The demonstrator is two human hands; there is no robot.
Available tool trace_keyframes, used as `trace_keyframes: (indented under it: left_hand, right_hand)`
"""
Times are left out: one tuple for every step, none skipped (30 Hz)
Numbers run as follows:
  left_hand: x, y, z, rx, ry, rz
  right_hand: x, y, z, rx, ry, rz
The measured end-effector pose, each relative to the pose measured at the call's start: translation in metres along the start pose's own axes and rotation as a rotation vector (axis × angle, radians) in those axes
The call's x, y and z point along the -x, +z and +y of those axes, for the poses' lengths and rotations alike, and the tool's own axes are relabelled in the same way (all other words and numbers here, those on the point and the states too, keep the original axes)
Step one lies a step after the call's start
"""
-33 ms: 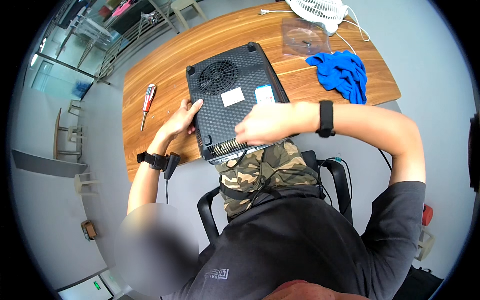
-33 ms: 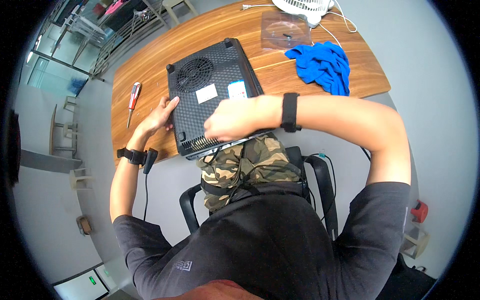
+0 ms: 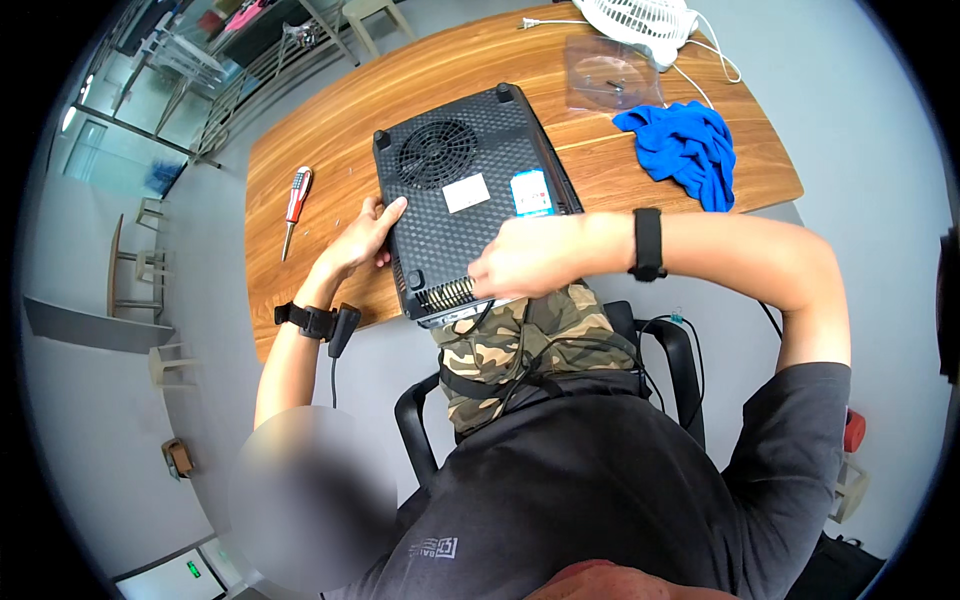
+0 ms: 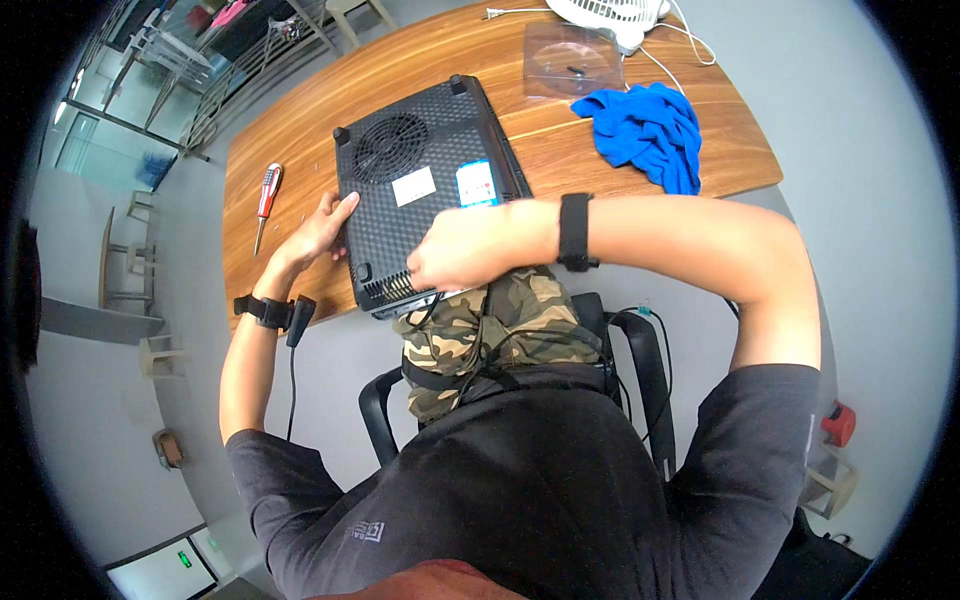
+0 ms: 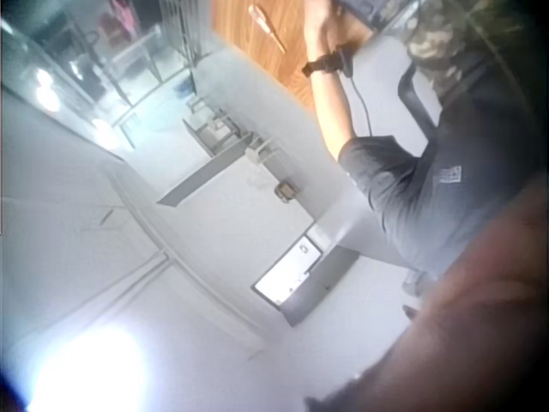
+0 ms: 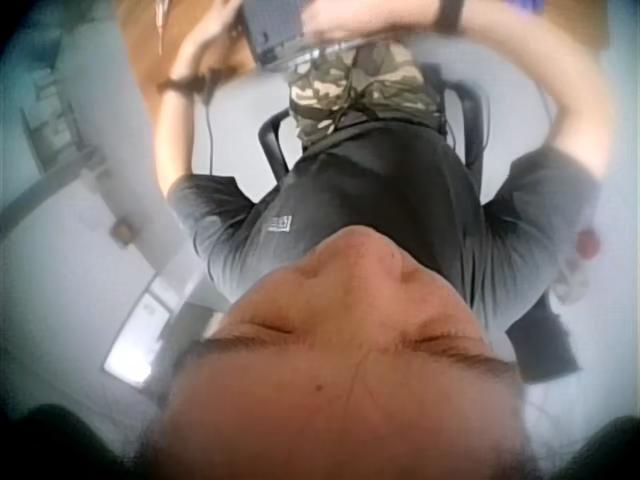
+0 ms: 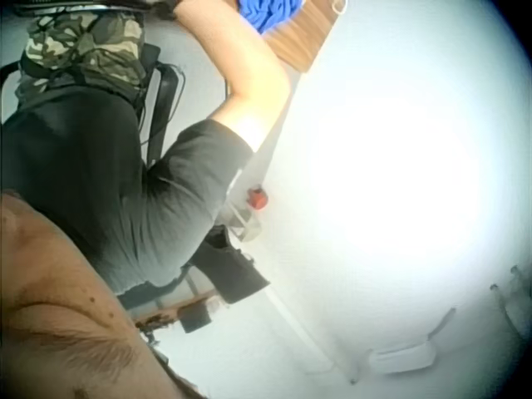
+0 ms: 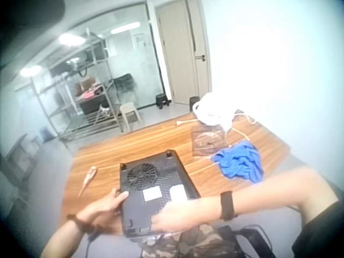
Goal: The person reassembles a portable induction cooktop by placing the top casing onto the base, aligning the edges, and securing it with a screwdriver. They then wipe the exterior surfaces with a blue cloth.
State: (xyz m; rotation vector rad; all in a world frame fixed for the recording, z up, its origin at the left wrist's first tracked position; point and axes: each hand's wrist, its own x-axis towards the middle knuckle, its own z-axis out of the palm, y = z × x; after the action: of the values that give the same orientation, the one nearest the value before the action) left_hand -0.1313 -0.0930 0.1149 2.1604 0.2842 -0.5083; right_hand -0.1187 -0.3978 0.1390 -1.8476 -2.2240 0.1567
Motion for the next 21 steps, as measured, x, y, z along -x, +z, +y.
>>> trace_keyframes:
  left_hand:
    - [0.001, 0.000, -0.001, 0.002, -0.001, 0.007]
    - [0.001, 0.001, 0.000, 0.002, 0.002, 0.013]
    - [0.001, 0.001, 0.000, 0.001, 0.003, 0.018]
    - [0.001, 0.001, 0.000, 0.001, -0.002, 0.016]
    - [0.001, 0.001, -0.001, 0.000, -0.007, 0.014]
    - [0.002, 0.001, -0.001, 0.000, -0.012, 0.012]
    - [0.002, 0.002, 0.001, -0.018, -0.014, 0.009]
    - [0.002, 0.002, 0.004, -0.036, -0.015, 0.006]
    - [0.002, 0.002, 0.007, -0.055, -0.017, 0.003]
    - [0.004, 0.002, 0.010, -0.081, -0.032, 0.005]
    - [0.005, 0.002, 0.012, -0.108, -0.047, 0.007]
    - [0.007, 0.002, 0.015, -0.135, -0.061, 0.009]
    - [0.008, 0.001, 0.019, -0.156, -0.056, 0.009]
    - [0.011, 0.000, 0.024, -0.177, -0.051, 0.009]
    - [0.012, 0.000, 0.027, -0.197, -0.046, 0.009]
    - [0.014, 0.000, 0.029, -0.210, -0.048, 0.023]
    - [0.015, 0.002, 0.032, -0.223, -0.050, 0.037]
    - [0.016, 0.003, 0.033, -0.236, -0.052, 0.052]
    - [0.016, 0.003, 0.031, -0.242, -0.047, 0.048]
    - [0.012, 0.003, 0.028, -0.249, -0.042, 0.044]
    - [0.010, 0.002, 0.026, -0.255, -0.037, 0.041]
  right_hand:
    - [-0.006, 0.008, -0.004, 0.059, -0.040, -0.054]
    - [-0.009, 0.017, -0.010, 0.136, -0.048, -0.040]
    - [-0.013, 0.026, -0.016, 0.213, -0.056, -0.025]
    - [-0.016, 0.033, -0.020, 0.287, -0.068, -0.011]
    - [-0.018, 0.038, -0.022, 0.311, -0.078, -0.004]
    - [-0.020, 0.043, -0.024, 0.334, -0.087, 0.004]
    - [-0.021, 0.047, -0.026, 0.358, -0.089, 0.009]
    - [-0.020, 0.051, -0.027, 0.377, -0.080, 0.011]
    - [-0.018, 0.054, -0.026, 0.348, -0.073, 0.022]
    - [-0.018, 0.054, -0.024, 0.323, -0.071, 0.035]
    - [-0.018, 0.055, -0.023, 0.298, -0.068, 0.047]
    - [-0.018, 0.056, -0.023, 0.308, -0.065, 0.037]
    - [-0.018, 0.056, -0.024, 0.320, -0.059, 0.025]
    - [-0.018, 0.056, -0.025, 0.331, -0.053, 0.014]
    - [-0.017, 0.057, -0.026, 0.333, -0.048, 0.006]
    - [-0.019, 0.056, -0.027, 0.337, -0.047, 0.002]
    - [-0.020, 0.056, -0.027, 0.340, -0.045, -0.003]
    - [-0.019, 0.055, -0.026, 0.362, -0.045, -0.001]
    - [-0.019, 0.054, -0.027, 0.377, -0.046, 0.001]
    - [-0.019, 0.054, -0.029, 0.393, -0.046, 0.004]
    - [-0.019, 0.053, -0.029, 0.406, -0.057, 0.004]
